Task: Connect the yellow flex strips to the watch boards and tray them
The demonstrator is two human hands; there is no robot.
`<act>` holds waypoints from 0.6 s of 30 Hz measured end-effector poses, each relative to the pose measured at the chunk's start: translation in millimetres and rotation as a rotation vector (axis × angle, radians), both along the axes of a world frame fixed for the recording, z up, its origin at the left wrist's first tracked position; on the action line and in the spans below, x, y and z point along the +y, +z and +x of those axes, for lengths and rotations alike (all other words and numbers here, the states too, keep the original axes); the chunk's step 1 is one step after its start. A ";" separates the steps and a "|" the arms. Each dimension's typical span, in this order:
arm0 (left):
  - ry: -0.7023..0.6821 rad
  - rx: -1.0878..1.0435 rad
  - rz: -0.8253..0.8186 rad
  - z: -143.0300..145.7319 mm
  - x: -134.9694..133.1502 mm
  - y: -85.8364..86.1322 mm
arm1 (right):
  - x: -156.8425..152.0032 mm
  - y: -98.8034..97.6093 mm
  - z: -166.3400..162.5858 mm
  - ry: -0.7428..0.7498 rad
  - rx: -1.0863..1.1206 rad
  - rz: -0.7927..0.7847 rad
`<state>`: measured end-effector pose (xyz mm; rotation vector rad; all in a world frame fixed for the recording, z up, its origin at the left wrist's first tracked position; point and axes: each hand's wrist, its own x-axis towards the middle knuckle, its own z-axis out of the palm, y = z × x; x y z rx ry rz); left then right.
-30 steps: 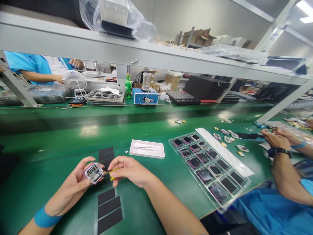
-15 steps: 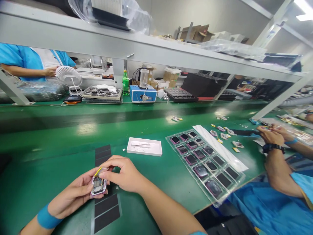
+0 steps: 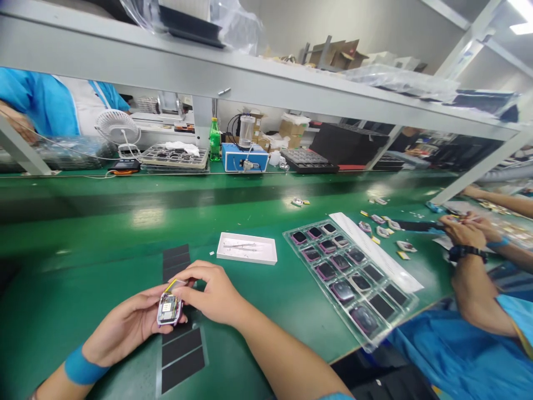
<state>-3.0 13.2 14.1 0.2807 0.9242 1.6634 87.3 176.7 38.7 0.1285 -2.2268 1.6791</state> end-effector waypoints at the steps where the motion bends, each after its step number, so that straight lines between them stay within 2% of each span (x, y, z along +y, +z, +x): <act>1: 0.002 0.000 -0.002 0.0 0.1 -0.3 | -0.2 0.2 0.2 0.004 0.000 0.003; 18: 0.038 0.075 -0.074 2.0 1.8 -0.5 | -0.7 -2.5 -0.9 0.026 -0.016 0.011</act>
